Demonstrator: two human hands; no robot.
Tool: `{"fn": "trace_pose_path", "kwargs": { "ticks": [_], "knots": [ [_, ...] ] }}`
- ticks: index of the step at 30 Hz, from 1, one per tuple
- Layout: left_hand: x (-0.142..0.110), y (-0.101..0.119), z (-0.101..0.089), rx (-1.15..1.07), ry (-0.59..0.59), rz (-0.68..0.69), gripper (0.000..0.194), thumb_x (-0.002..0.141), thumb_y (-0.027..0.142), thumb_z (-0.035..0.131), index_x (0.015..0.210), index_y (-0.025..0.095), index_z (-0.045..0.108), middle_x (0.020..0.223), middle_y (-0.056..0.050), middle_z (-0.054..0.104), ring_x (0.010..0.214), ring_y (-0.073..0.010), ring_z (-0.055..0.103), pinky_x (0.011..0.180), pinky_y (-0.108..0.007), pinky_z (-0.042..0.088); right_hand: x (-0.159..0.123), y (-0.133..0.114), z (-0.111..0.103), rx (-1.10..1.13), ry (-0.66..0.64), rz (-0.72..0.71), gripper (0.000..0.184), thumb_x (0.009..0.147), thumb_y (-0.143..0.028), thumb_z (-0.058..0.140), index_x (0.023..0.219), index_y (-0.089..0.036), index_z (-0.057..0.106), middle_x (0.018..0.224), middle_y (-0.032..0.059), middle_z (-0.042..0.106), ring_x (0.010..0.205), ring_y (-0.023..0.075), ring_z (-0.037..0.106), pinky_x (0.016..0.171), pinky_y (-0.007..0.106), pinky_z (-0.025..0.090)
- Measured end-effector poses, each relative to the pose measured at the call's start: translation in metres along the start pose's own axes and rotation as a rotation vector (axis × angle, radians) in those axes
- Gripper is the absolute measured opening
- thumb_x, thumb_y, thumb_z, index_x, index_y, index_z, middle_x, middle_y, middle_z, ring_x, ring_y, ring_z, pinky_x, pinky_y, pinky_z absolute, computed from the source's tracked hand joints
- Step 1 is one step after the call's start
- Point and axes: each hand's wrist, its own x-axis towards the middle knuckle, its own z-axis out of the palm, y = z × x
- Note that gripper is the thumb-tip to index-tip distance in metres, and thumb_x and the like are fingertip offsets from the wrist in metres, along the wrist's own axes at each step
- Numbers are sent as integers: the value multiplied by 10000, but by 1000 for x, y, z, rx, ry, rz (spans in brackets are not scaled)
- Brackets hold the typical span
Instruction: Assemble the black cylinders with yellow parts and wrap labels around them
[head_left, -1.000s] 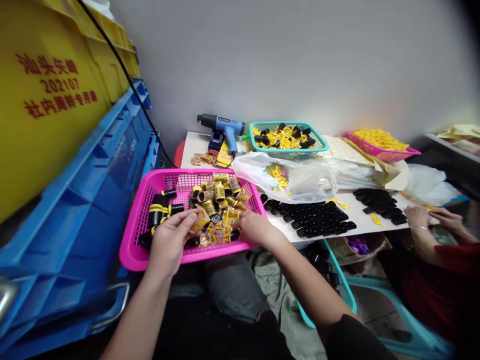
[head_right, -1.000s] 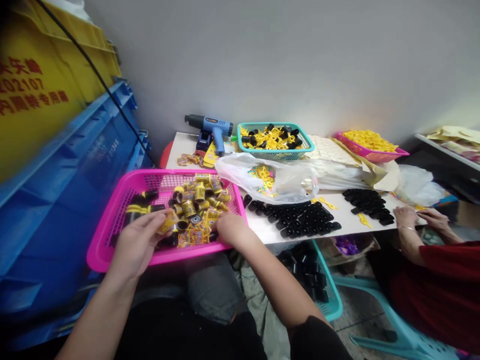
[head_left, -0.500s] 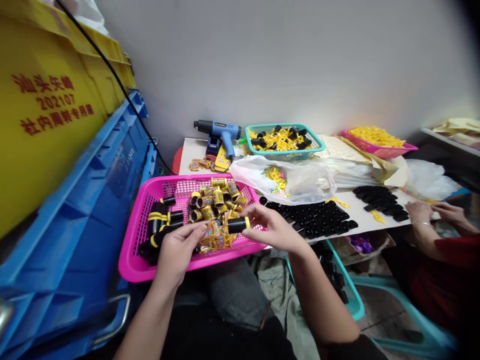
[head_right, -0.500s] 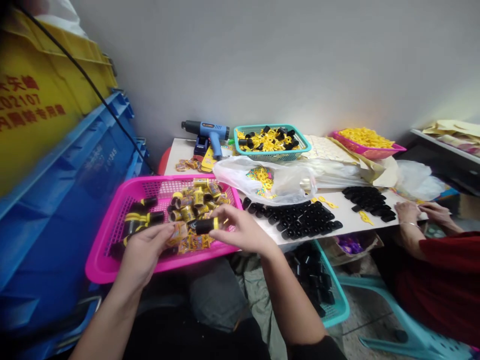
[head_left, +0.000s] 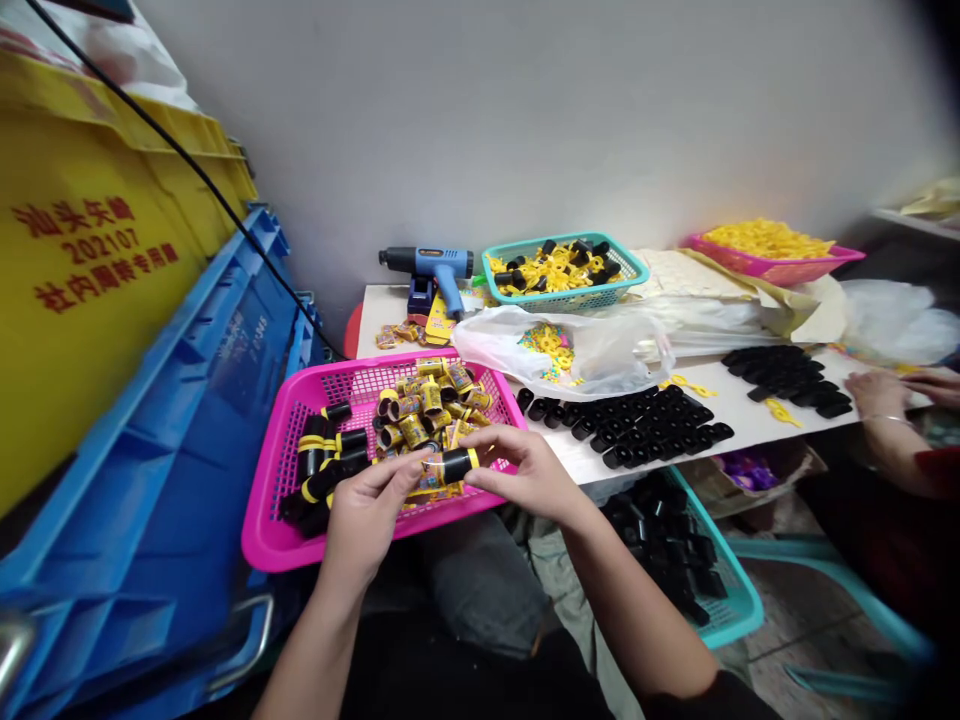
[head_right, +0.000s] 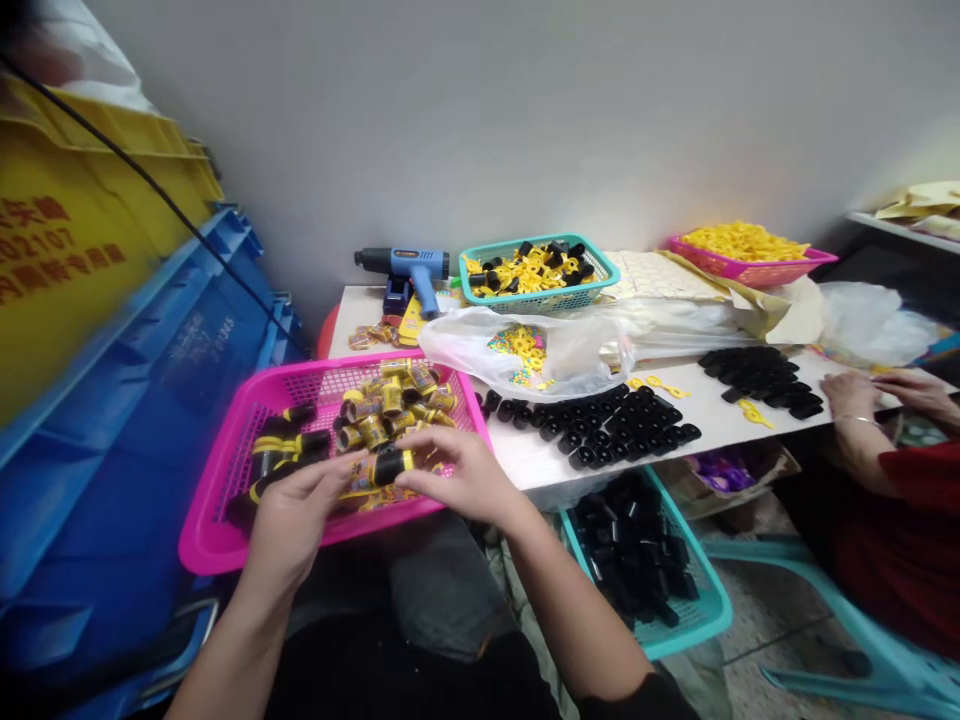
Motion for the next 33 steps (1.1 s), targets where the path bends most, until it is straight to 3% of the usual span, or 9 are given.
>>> {"fn": "trace_pose_path", "kwargs": {
  "ticks": [5, 9, 13, 17, 20, 27, 33],
  "knots": [
    [-4, 7, 8, -75, -134, -12, 326, 659, 399, 788, 934, 226, 761, 963, -57, 769, 869, -209, 716, 782, -277, 569, -2, 1, 7, -65, 32, -133, 376, 719, -332, 765, 1047, -190, 647, 932, 52, 676, 784, 148, 634, 740, 290, 519],
    [-7, 9, 10, -119, -175, 2, 294, 617, 317, 825, 888, 223, 758, 967, -51, 764, 894, -204, 705, 802, -272, 560, -2, 5, 11, 25, 3, -203, 379, 699, -371, 783, 1003, -192, 647, 1045, 75, 646, 1006, 196, 596, 868, 330, 477],
    [-11, 14, 11, -90, -219, 57, 272, 594, 252, 835, 854, 212, 763, 951, -69, 764, 970, -230, 685, 876, -312, 539, -6, 8, 12, 317, -99, 3, 403, 841, -443, 628, 1168, -214, 570, 1160, 77, 579, 1071, 188, 563, 895, 335, 457],
    [-15, 20, 13, -84, -260, 100, 244, 598, 204, 823, 835, 225, 770, 934, -75, 768, 1002, -248, 678, 888, -334, 538, -9, 12, 17, 567, -258, 114, 538, 814, -508, 637, 1243, -205, 521, 1227, 84, 568, 1143, 204, 540, 975, 348, 408],
    [-17, 21, 14, -70, -276, 135, 230, 597, 182, 821, 813, 244, 773, 909, -61, 773, 974, -236, 689, 891, -325, 536, -8, 17, 23, 693, -281, 136, 568, 776, -508, 681, 1227, -200, 525, 1232, 91, 577, 1121, 202, 562, 958, 337, 417],
    [-12, 15, 12, -21, -252, 126, 244, 587, 169, 822, 810, 256, 775, 897, -53, 775, 962, -232, 695, 883, -318, 538, -4, 24, 28, 708, -242, 106, 487, 769, -458, 710, 1149, -198, 551, 1138, 58, 613, 1036, 156, 588, 913, 289, 419],
    [-11, 10, 7, -40, -294, 114, 225, 592, 186, 823, 803, 246, 770, 909, -70, 771, 933, -237, 700, 848, -328, 548, 0, 24, 31, 675, -219, 176, 532, 678, -480, 774, 1063, -190, 550, 1061, 40, 613, 961, 152, 588, 865, 295, 433]
  ]
}}
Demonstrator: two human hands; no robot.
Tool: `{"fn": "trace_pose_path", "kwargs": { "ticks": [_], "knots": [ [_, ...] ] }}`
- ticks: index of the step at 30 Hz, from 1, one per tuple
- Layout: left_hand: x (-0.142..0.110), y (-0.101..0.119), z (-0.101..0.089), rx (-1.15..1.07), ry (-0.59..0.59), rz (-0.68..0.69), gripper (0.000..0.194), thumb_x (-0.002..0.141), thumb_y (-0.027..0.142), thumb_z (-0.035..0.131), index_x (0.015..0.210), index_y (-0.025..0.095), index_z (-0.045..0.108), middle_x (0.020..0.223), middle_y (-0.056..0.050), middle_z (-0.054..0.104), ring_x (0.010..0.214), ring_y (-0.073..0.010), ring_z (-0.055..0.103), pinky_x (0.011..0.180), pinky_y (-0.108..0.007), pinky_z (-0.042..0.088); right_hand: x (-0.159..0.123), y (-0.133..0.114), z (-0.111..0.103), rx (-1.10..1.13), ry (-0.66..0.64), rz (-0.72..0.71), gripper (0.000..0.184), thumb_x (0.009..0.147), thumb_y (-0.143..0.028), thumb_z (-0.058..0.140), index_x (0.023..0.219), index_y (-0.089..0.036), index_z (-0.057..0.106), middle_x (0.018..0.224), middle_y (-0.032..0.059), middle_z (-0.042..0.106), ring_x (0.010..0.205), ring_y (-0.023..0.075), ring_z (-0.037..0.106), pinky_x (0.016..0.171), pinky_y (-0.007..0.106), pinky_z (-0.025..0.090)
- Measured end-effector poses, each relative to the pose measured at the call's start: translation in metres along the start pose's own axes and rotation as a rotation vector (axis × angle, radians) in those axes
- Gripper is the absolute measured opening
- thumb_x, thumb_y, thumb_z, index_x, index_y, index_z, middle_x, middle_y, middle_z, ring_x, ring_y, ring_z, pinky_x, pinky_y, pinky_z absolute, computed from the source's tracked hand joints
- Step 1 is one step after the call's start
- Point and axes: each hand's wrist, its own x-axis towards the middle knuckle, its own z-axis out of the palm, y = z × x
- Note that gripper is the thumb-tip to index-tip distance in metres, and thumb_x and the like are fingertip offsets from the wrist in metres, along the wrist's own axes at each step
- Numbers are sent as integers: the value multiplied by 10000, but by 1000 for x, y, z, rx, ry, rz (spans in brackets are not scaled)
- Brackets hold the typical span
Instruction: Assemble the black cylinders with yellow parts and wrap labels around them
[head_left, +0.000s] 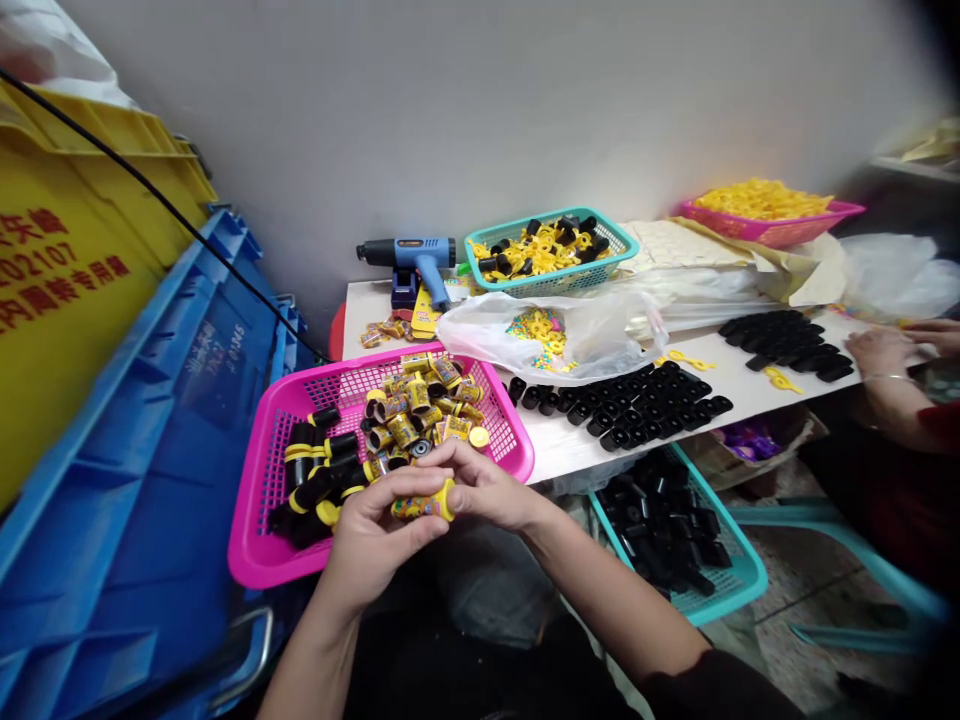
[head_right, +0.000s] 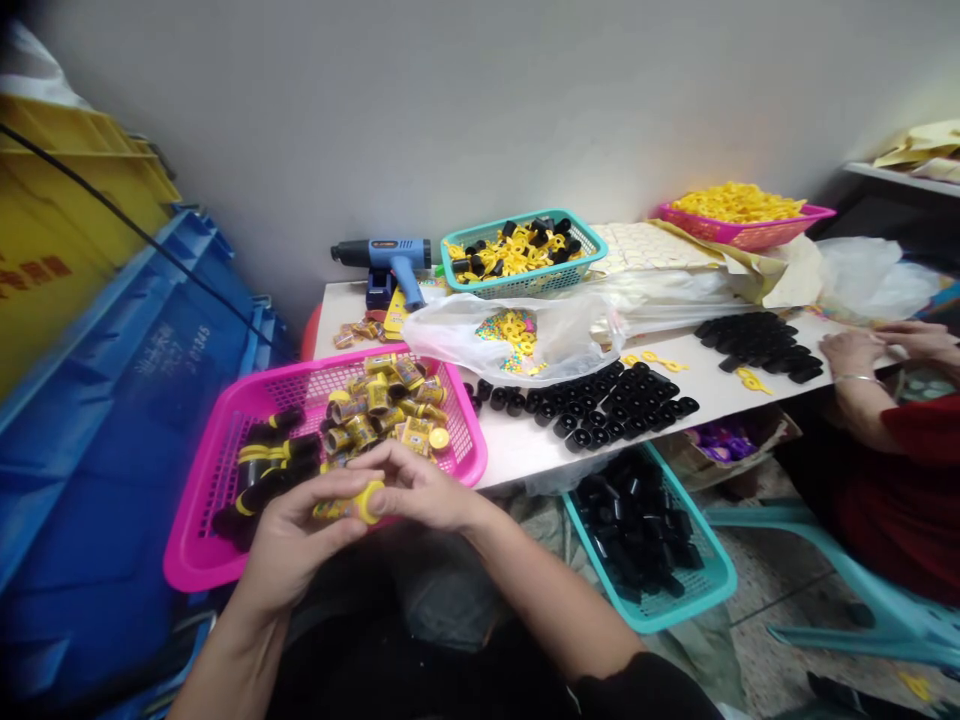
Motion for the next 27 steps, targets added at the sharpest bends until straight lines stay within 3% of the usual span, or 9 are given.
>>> {"fn": "trace_pose_path", "kwargs": {
  "ticks": [3, 6, 9, 12, 18, 27],
  "knots": [
    [1, 0, -2, -11, -42, -21, 195, 596, 229, 827, 779, 224, 761, 917, -89, 765, 933, -256, 696, 826, -343, 554, 1, -1, 0, 15, 9, 30, 531, 644, -457, 804, 1033, -193, 558, 1030, 27, 609, 933, 144, 589, 840, 286, 442],
    [2, 6, -4, -31, -73, -44, 284, 592, 236, 834, 860, 227, 741, 937, -80, 759, 884, -240, 702, 782, -322, 560, 1, -7, -1, -21, 5, 8, 546, 606, -436, 830, 1023, -195, 574, 1011, 24, 612, 920, 155, 595, 836, 303, 457],
    [3, 13, -7, -35, -112, -72, 321, 574, 221, 848, 873, 233, 729, 1013, -89, 740, 953, -254, 682, 783, -314, 555, -1, -16, -1, -174, 51, -53, 531, 636, -398, 819, 1074, -209, 585, 1069, 37, 608, 997, 182, 586, 899, 341, 447],
    [4, 16, -10, -87, -138, -58, 228, 599, 287, 837, 796, 232, 738, 1049, -94, 721, 1036, -271, 649, 783, -303, 552, -4, -22, 1, -282, 76, -107, 566, 652, -364, 815, 1146, -224, 577, 1144, 48, 591, 1085, 202, 557, 975, 372, 408],
    [2, 15, -8, -134, -163, -171, 294, 593, 208, 840, 863, 260, 736, 924, -39, 752, 861, -200, 698, 759, -260, 540, -6, -13, 1, -72, -56, 13, 608, 688, -414, 781, 1213, -218, 547, 1176, 64, 582, 1067, 195, 574, 924, 348, 446],
    [3, 22, -3, -25, -186, -221, 269, 519, 210, 851, 764, 210, 741, 864, -76, 765, 799, -245, 713, 704, -293, 545, -8, -1, 2, 24, -56, 9, 620, 578, -376, 854, 1111, -195, 597, 1025, 41, 651, 958, 179, 626, 865, 331, 484]
  ]
}}
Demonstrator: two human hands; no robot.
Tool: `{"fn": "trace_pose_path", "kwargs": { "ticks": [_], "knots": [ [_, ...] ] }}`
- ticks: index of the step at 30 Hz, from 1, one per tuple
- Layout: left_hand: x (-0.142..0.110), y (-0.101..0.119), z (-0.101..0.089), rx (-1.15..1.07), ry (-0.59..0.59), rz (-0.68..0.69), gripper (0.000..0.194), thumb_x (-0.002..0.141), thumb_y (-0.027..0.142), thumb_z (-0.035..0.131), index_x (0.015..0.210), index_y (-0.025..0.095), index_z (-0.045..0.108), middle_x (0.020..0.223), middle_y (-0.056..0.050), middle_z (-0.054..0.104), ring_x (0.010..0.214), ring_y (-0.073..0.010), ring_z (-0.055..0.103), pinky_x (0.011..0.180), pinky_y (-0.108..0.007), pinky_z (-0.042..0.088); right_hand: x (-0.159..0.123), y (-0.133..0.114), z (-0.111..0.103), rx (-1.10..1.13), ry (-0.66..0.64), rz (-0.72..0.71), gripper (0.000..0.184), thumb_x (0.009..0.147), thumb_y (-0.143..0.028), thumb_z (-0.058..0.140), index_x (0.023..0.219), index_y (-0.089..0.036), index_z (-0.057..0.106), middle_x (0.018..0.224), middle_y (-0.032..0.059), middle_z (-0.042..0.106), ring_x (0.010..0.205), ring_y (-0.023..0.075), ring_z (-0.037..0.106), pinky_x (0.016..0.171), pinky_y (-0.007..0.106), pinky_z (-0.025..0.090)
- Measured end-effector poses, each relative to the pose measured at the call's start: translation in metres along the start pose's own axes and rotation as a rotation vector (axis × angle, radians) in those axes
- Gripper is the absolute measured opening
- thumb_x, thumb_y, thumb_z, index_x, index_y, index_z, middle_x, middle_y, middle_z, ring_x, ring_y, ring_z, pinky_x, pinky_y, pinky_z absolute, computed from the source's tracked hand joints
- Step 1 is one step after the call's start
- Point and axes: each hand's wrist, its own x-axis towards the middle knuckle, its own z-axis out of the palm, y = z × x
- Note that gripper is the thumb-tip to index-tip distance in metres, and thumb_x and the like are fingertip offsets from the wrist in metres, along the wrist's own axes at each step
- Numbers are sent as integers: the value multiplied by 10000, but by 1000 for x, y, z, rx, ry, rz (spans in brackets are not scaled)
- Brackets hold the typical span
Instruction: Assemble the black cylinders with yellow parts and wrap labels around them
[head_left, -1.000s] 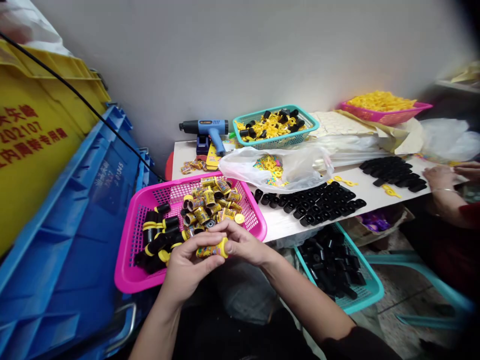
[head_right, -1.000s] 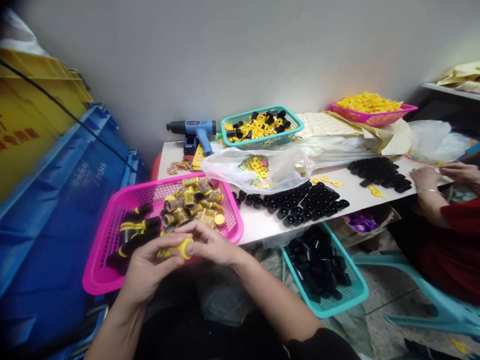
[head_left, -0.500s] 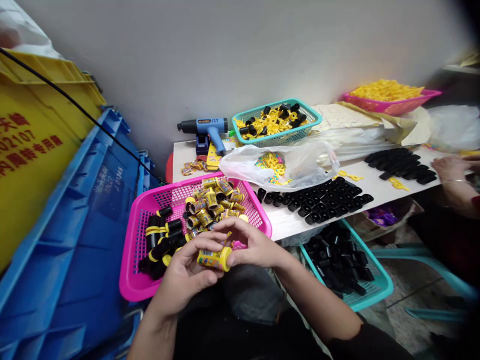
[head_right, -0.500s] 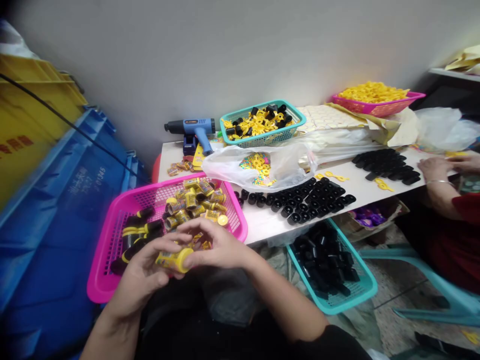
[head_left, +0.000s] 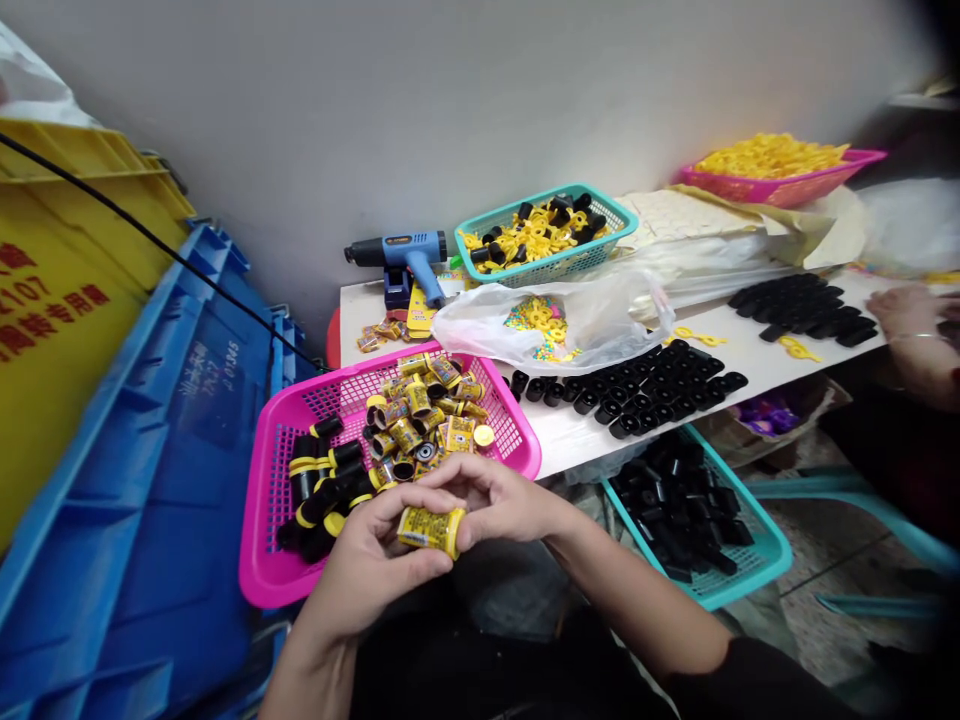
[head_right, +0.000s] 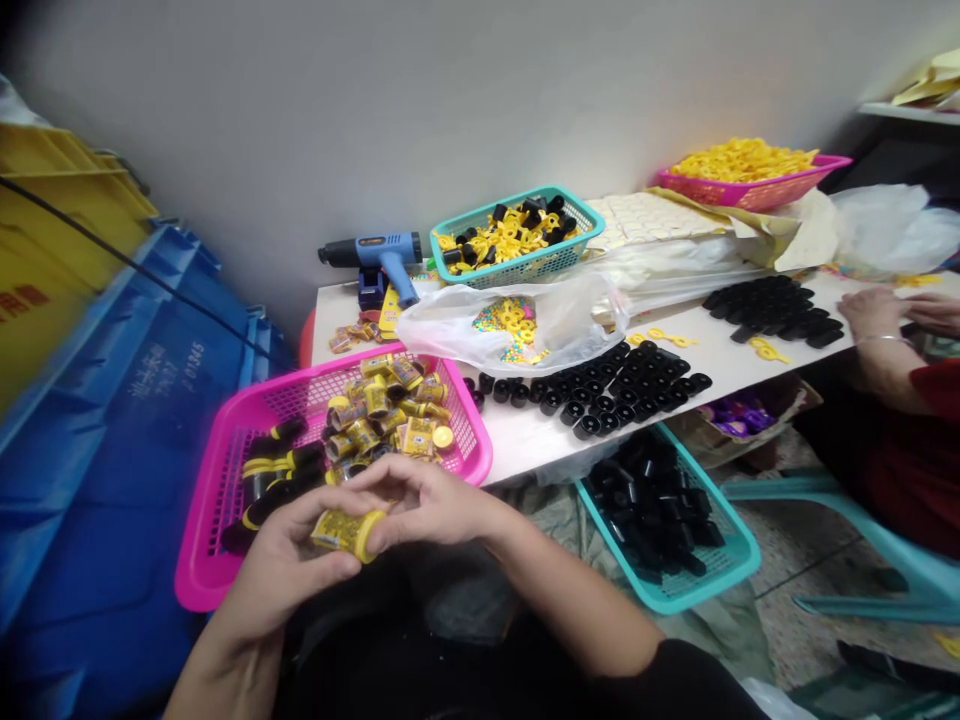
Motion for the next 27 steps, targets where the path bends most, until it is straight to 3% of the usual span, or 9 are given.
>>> {"fn": "trace_pose_path", "kwargs": {
  "ticks": [3, 5, 7, 9, 11, 14, 19, 23, 27],
  "knots": [
    [1, 6, -2, 82, -33, 18, 242, 561, 247, 827, 784, 222, 738, 865, -62, 763, 798, -231, 708, 706, -281, 539, -1, -10, -2, -184, 49, 0, 594, 624, -406, 820, 1135, -201, 597, 1013, 41, 660, 920, 176, 629, 822, 318, 488],
    [10, 13, -8, 212, 13, 57, 244, 603, 294, 802, 825, 220, 736, 848, -56, 754, 761, -220, 698, 684, -278, 536, 0, -23, -11, -437, 202, -36, 456, 721, -408, 745, 1104, -194, 619, 1022, 50, 665, 914, 177, 622, 795, 307, 478],
    [29, 22, -18, 384, 155, 126, 293, 646, 361, 769, 894, 211, 728, 867, -60, 743, 769, -229, 688, 700, -298, 537, 2, -37, -23, -758, 417, -94, 254, 826, -381, 637, 973, -176, 663, 959, 54, 680, 873, 173, 613, 766, 297, 458],
    [55, 26, -29, 587, 363, 214, 369, 705, 443, 704, 992, 211, 709, 949, -68, 732, 890, -259, 673, 808, -344, 521, 5, -49, -35, -1085, 509, -88, 209, 873, -339, 574, 816, -167, 679, 843, 52, 690, 805, 169, 602, 749, 292, 438],
    [81, 23, -38, 835, 401, 266, 416, 780, 463, 604, 1088, 194, 680, 1164, -105, 675, 1117, -295, 591, 989, -407, 425, 10, -54, -41, -1373, 386, 28, 207, 863, -298, 589, 735, -168, 686, 784, 58, 697, 784, 178, 607, 753, 292, 428],
    [106, 6, -43, 1127, 187, 100, 708, 779, 479, 598, 1391, 161, 437, 1487, -197, 377, 1374, -376, 319, 1092, -506, 269, 18, -49, -37, -1614, 133, 241, 203, 867, -304, 577, 799, -174, 718, 832, 94, 721, 837, 217, 644, 749, 300, 439],
    [109, -18, -41, 1355, 78, -68, 903, 752, 417, 658, 1497, 191, 201, 1579, -236, 58, 1427, -435, 84, 1098, -561, 196, 33, -27, -21, -1723, 193, 478, 428, 862, -532, 518, 910, -153, 709, 896, 148, 725, 835, 258, 680, 694, 315, 479],
    [110, -23, -45, 1349, 103, -100, 892, 790, 424, 614, 1506, 187, 137, 1577, -246, 19, 1425, -434, 70, 1092, -560, 211, 42, -18, -10, -1744, 202, 445, 463, 837, -549, 548, 1036, -147, 666, 979, 144, 710, 935, 263, 664, 771, 325, 492],
    [112, -18, -53, 1335, 95, -107, 941, 791, 452, 608, 1507, 137, 87, 1568, -266, 54, 1431, -408, 63, 1107, -546, 200, 51, -16, 3, -1807, 147, 378, 414, 806, -358, 645, 1130, -100, 634, 1101, 174, 670, 1030, 294, 624, 842, 370, 488]
  ]
}}
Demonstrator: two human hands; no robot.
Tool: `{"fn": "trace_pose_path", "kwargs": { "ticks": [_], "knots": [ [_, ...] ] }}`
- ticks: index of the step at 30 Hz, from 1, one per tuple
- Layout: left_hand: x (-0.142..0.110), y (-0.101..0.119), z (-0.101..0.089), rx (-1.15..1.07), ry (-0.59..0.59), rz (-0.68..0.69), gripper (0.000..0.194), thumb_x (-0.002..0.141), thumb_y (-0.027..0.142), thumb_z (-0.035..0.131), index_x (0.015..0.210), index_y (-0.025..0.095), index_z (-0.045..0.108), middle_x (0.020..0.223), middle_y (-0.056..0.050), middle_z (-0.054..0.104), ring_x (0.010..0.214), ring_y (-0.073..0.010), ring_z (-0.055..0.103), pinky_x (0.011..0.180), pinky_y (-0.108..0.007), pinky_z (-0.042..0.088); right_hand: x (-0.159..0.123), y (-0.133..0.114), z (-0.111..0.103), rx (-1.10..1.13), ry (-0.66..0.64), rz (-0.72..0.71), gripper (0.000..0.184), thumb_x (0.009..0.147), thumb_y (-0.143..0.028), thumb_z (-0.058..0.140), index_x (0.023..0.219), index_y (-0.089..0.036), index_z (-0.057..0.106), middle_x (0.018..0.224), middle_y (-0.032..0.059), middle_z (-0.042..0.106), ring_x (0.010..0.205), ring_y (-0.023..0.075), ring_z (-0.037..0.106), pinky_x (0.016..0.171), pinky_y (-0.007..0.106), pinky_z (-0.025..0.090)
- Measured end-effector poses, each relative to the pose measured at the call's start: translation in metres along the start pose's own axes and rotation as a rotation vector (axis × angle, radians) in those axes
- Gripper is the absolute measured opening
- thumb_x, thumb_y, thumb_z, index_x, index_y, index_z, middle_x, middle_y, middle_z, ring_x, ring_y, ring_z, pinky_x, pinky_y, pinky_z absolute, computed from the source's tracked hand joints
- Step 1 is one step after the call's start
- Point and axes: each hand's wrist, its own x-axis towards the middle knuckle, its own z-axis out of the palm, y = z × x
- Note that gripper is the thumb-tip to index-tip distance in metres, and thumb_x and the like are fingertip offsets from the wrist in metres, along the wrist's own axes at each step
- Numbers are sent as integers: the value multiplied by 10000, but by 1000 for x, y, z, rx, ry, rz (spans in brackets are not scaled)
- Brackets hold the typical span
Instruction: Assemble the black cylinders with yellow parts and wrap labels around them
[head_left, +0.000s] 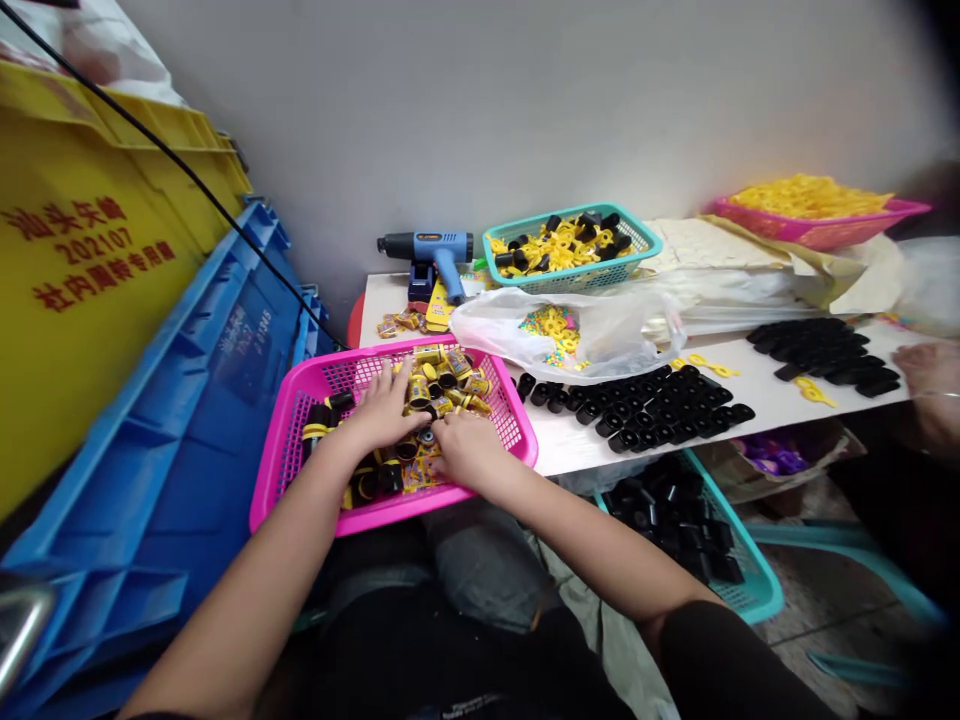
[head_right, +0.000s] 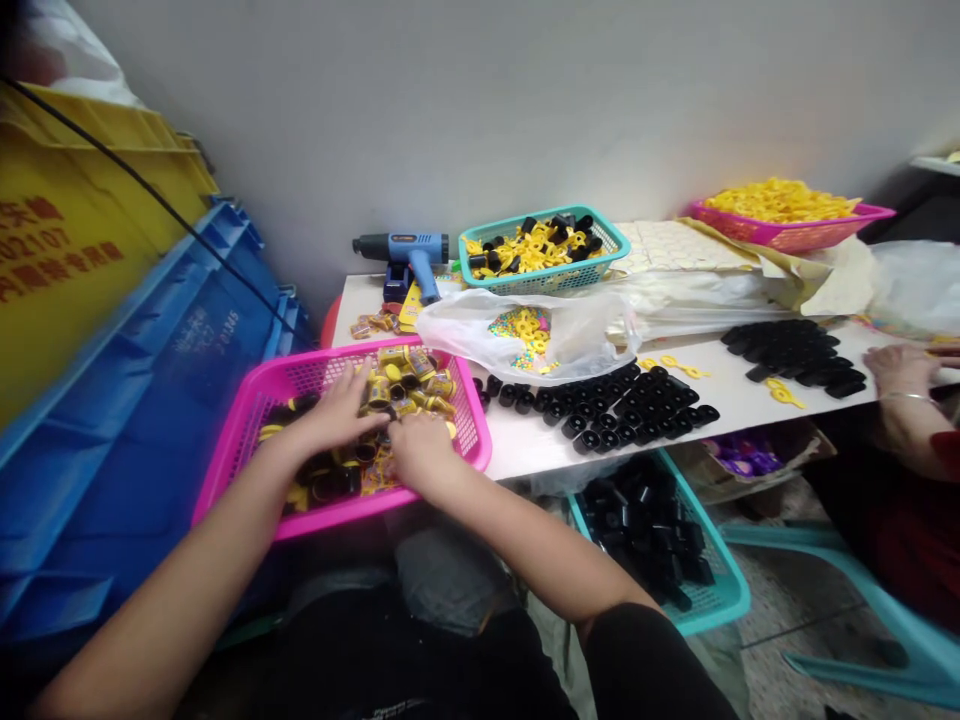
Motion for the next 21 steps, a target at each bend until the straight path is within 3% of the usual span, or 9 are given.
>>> {"fn": "trace_pose_path", "kwargs": {
  "ticks": [2, 4, 6, 7, 9, 11, 14, 18, 21],
  "knots": [
    [-7, -3, -8, -22, 67, 16, 864, 813, 439, 575, 1495, 107, 160, 1566, -255, 106, 1436, -394, 89, 1116, -543, 191, 2, -3, -3, -6, -40, 3, 270, 815, -237, 621, 1028, -84, 686, 1034, 178, 694, 989, 290, 643, 810, 353, 493],
    [-21, -5, -17, -92, 210, 67, 665, 833, 406, 541, 1414, 123, 383, 1528, -204, 298, 1417, -352, 235, 1122, -501, 229, 2, 0, -6, -3, -53, 34, 199, 831, -198, 589, 928, -79, 716, 961, 183, 711, 949, 286, 657, 771, 333, 489],
    [-43, -3, -22, -237, 363, 87, 415, 848, 403, 507, 1169, 169, 627, 1313, -140, 588, 1261, -302, 492, 1075, -458, 340, -4, 8, -9, -2, -50, 56, 196, 846, -238, 584, 877, -104, 724, 915, 161, 718, 910, 266, 662, 726, 308, 477],
    [-54, 0, -21, -347, 400, 61, 356, 850, 416, 500, 1063, 188, 673, 1170, -114, 672, 1139, -284, 586, 1011, -445, 415, -8, 13, -11, 40, -35, 59, 201, 855, -269, 583, 847, -125, 723, 885, 134, 721, 877, 242, 661, 703, 290, 466],
    [-73, 9, -14, -631, 392, -36, 324, 814, 447, 550, 978, 202, 685, 1041, -93, 710, 946, -253, 667, 867, -410, 515, -16, 22, -13, 254, 29, 41, 236, 879, -318, 563, 784, -153, 704, 799, 65, 707, 784, 181, 640, 662, 253, 438],
    [-82, 19, -3, -953, 308, -42, 419, 696, 420, 686, 1048, 197, 646, 1013, -82, 710, 930, -238, 674, 803, -364, 545, -20, 28, -17, 564, 75, -31, 296, 893, -358, 544, 716, -151, 660, 685, 9, 645, 673, 130, 583, 614, 226, 405],
    [-80, 27, 11, -1264, 326, -88, 438, 608, 339, 759, 994, 177, 629, 809, -24, 703, 812, -186, 684, 735, -293, 548, -12, 30, -23, 810, 21, -179, 377, 893, -440, 516, 680, -142, 607, 632, -18, 560, 615, 110, 516, 575, 218, 375],
    [-74, 14, 9, -1422, 384, -178, 450, 610, 310, 779, 1000, 183, 596, 654, 33, 676, 614, -128, 663, 625, -237, 540, 13, 34, -18, 587, 104, -74, 330, 957, -356, 399, 891, -130, 629, 860, 58, 635, 801, 160, 566, 732, 274, 416],
    [-78, 0, 5, -1436, 405, -233, 475, 617, 309, 784, 1026, 185, 577, 601, 33, 683, 551, -127, 653, 564, -221, 535, 21, 44, -5, 257, 4, -83, 246, 841, -220, 594, 1063, -116, 613, 1046, 130, 632, 997, 232, 543, 869, 349, 398]
  ]
}}
